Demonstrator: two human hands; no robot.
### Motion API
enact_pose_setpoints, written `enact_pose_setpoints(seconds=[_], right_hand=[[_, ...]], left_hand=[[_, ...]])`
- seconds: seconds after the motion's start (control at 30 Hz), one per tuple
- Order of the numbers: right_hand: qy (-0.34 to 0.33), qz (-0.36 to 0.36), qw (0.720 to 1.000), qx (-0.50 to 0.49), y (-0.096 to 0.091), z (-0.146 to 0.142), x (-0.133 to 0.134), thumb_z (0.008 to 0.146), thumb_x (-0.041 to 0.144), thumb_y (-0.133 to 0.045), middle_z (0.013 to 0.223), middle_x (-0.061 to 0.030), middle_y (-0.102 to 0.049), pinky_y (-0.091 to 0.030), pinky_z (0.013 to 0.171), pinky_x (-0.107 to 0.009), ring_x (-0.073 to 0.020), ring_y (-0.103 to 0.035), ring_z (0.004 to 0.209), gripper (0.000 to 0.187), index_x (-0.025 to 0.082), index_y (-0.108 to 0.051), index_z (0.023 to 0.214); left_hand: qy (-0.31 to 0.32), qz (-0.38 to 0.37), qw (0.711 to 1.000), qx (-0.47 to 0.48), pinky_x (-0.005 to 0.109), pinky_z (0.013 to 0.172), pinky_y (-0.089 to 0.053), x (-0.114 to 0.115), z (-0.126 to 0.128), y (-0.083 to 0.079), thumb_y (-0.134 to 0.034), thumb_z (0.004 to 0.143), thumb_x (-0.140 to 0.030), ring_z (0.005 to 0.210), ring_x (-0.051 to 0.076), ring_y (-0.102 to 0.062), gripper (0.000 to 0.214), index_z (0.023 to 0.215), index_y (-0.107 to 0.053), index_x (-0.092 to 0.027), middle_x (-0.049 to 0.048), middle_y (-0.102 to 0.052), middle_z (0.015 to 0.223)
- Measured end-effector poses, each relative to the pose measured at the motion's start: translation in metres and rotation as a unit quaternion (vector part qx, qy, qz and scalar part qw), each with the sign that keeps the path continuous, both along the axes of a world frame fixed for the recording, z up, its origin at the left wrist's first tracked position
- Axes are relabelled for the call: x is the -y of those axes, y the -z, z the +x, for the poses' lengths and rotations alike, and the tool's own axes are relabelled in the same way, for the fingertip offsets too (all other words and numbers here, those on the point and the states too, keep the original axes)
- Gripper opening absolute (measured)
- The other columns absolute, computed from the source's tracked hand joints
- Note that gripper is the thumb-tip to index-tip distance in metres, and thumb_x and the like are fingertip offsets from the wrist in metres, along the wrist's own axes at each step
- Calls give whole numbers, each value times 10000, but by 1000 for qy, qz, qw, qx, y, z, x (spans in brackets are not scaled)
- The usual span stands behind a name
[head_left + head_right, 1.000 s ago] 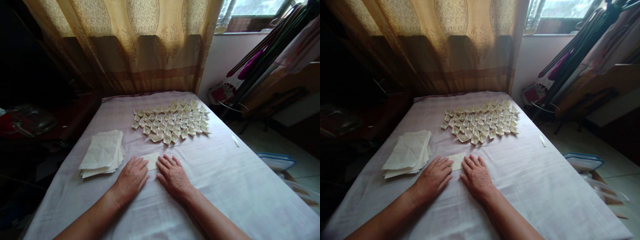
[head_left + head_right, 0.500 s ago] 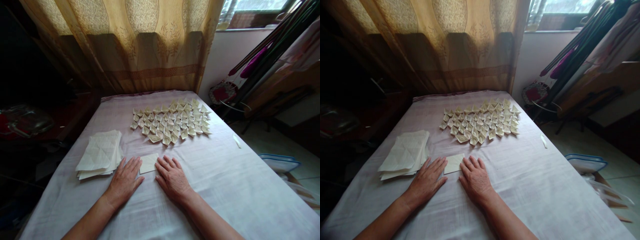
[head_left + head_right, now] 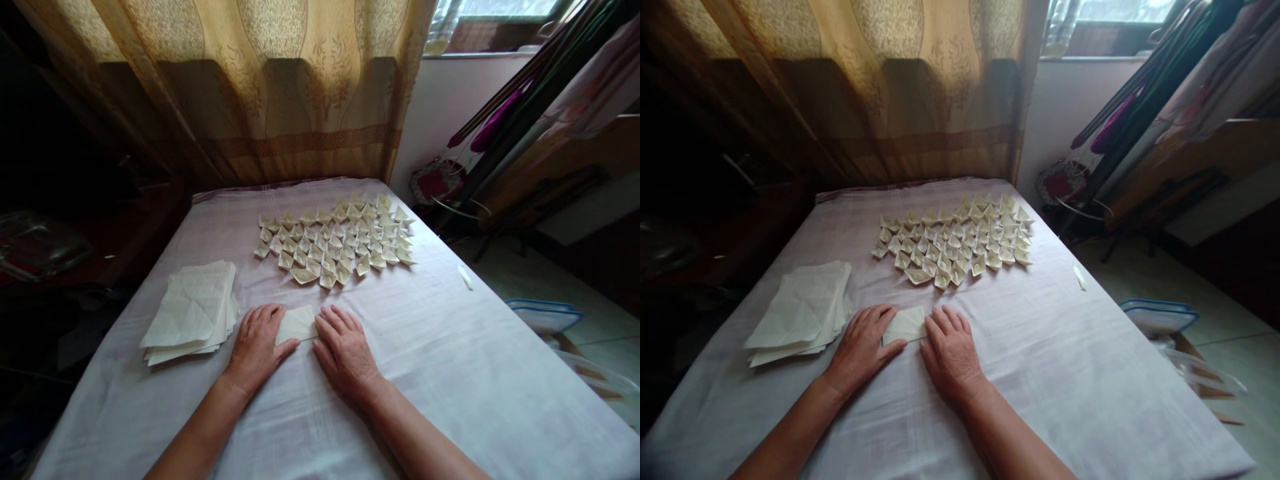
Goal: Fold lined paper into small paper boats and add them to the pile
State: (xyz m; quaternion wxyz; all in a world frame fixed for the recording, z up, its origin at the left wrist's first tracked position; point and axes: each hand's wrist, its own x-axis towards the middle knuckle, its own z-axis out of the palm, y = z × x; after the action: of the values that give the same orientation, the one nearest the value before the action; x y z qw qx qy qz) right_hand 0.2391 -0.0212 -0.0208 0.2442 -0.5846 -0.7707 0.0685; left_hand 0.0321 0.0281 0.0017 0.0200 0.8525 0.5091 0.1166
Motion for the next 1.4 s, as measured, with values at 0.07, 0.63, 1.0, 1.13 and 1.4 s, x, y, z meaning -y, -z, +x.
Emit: enact_pose_setpoints(seconds=[0.07, 0.63, 1.0, 1.13, 1.4], right_hand=[[22, -2, 1000, -1, 0, -1, -2, 868, 274, -606, 1383, -164, -571, -369, 1070, -545, -356, -460, 1317, 400, 157, -623, 1250], [-7, 38, 985, -167, 10, -3, -25, 756, 173, -629, 1247, -114, -665, -433, 1005, -501, -292, -546, 1237, 100, 226, -623, 840], [-52, 119, 986, -107, -1, 1, -18, 715, 72, -527, 1249, -75, -659, -399, 1030, -445, -259, -520, 1229, 345, 227, -643, 1001], [-89, 123, 986, -67, -3, 3, -17, 820, 134, -563, 1168, -43, -695, -364, 1030, -439, -256, -539, 1201, 276, 256, -663, 1046], [-135, 97, 984, -64, -7, -6, -15, 927, 192, -543, 1045, -55, -732, -393, 977, -392, -202, -623, 1022, 187, 227, -664, 1065]], left_hand=[[2, 0, 1000, 21, 466, 1024, -432, -1, -3, 7, -762, 765, -424, 1153, 301, -575, 544, 1225, -583, -198, 109, -635, 1258], [124, 149, 976, 102, 512, 1109, -360, -17, -1, 9, -619, 879, -198, 1077, 251, -619, 438, 1294, -487, -158, 112, -676, 1155], [175, 165, 961, 137, 406, 1056, -391, -10, 4, -16, -464, 918, -76, 837, 162, -645, 207, 903, -611, -220, -4, -692, 824], [184, 150, 962, 137, 413, 1111, -343, -5, -5, -6, -462, 916, -60, 1024, 181, -647, 202, 965, -593, -205, 26, -734, 999], [172, 99, 973, 121, 463, 1178, -261, 9, -22, 7, -499, 865, -56, 1157, 211, -613, 265, 1067, -600, -196, 55, -727, 1146]])
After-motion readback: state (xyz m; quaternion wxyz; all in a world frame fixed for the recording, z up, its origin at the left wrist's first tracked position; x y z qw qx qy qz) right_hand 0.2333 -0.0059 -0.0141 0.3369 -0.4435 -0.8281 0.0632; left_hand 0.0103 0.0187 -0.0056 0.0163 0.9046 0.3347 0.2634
